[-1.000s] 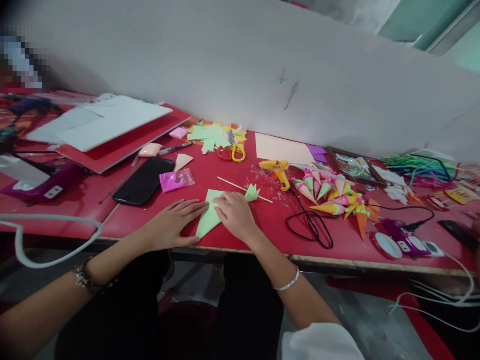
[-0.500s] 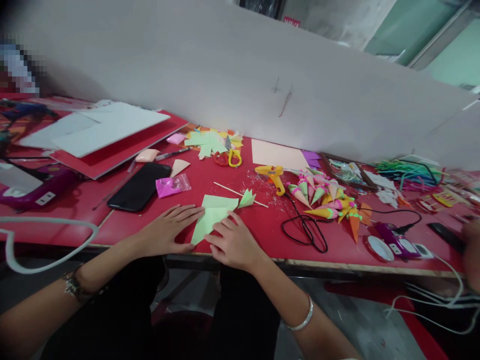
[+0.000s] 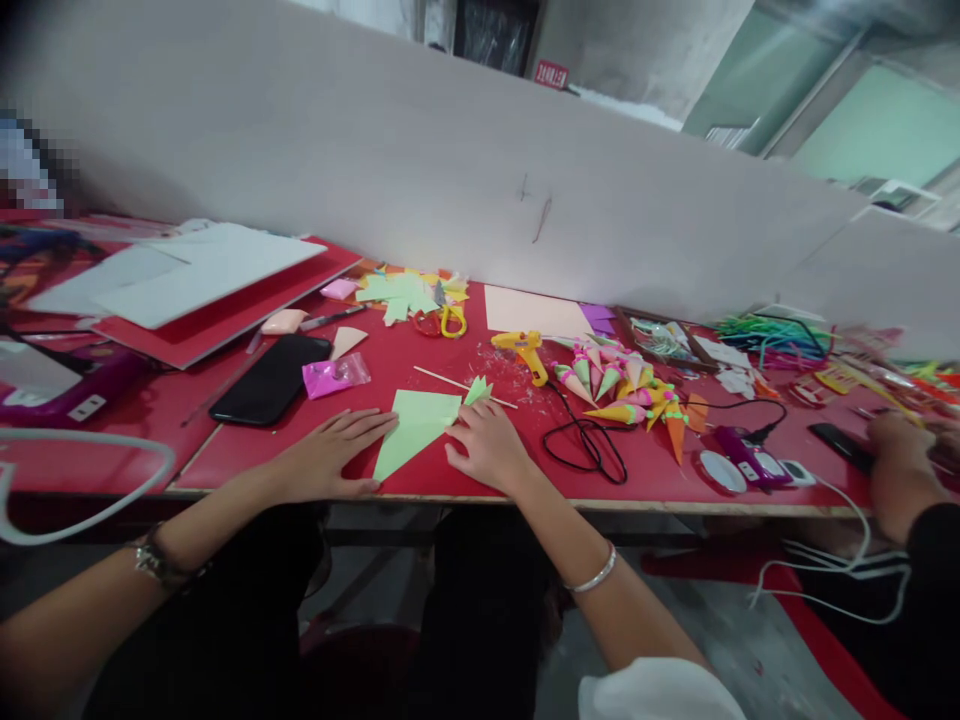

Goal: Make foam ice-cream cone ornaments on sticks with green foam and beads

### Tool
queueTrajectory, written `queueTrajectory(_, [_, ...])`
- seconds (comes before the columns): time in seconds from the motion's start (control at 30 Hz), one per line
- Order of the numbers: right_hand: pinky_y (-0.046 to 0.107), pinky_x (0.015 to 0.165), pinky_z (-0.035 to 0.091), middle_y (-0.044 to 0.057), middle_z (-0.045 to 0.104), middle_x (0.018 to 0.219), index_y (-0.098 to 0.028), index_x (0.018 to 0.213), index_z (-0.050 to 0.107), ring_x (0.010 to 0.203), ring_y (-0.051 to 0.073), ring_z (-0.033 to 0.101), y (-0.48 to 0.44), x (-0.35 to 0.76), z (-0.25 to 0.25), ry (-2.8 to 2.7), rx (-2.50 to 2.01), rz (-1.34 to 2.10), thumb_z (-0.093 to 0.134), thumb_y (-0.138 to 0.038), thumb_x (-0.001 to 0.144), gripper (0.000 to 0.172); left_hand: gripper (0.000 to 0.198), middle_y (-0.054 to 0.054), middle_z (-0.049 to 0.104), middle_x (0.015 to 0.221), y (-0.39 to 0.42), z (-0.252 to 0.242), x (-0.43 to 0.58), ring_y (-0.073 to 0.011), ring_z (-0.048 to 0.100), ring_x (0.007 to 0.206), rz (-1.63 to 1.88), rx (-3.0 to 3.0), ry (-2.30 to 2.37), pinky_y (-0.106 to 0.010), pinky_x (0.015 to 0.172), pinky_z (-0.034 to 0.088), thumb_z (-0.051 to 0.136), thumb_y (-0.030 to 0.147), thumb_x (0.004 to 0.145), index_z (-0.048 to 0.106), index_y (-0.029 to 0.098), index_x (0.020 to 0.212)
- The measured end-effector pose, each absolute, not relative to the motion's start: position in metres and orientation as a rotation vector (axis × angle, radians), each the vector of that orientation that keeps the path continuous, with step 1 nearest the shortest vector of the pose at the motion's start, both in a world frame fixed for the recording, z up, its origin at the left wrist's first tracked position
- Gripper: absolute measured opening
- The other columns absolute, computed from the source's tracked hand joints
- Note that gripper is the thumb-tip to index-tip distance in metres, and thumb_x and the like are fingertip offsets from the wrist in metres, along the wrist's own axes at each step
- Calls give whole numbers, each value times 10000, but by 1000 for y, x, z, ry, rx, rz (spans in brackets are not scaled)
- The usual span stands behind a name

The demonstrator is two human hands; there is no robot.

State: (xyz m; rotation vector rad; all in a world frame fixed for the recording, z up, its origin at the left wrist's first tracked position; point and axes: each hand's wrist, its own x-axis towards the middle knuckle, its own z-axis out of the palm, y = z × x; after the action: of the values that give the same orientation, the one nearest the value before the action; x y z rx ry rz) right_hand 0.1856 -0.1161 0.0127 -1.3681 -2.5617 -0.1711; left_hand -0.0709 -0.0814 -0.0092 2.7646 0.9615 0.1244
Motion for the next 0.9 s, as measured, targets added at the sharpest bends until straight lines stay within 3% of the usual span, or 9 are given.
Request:
queueTrajectory(0.43, [294,728,401,77,568,848,-149,899,624,796,167,508,-111,192,9,-2460,-1526,-181,410,-210,797,244,766,-58,198,1407,-80,0,-72,-220,161,1282,-9,2715,949,-419,1023,138,360,624,715,146,240,1342])
queueTrajectory(0.57, [313,864,375,89,524,1093,-161,1114,511,999,182,474,-118,181,4,-2402,-1444,-78,421,-208,795,335,730,-38,255,1389,-85,7,-70,-236,195,1269,43,2683,977,-458,1016,122,389,623,704,196,290,1323])
queueTrajectory(0.67, [367,948,308,92,475,1187,-185,1171,461,1110,202,407,-128,167,-2,-2466,-1376,13,442,-262,797,382,693,-76,310,1357,-96,7,-62,-243,254,1241,149,2679,1046,-436,997,194,376,596,731,237,250,1314])
queueTrajectory(0.77, [372,899,349,127,489,1125,-162,1152,470,1056,209,439,-141,150,-3,-2445,-1434,67,442,-314,802,382,622,-86,340,1336,-111,1,-50,-237,265,1231,264,2758,1042,-403,975,245,324,545,788,251,214,1309])
queueTrajectory(0.9, [340,848,383,98,514,1003,-164,1077,511,951,191,483,-151,137,3,-2435,-1396,215,498,-340,769,355,626,-108,389,1289,-122,-11,-43,-251,315,1184,355,2877,1038,-387,969,250,391,512,777,299,155,1282])
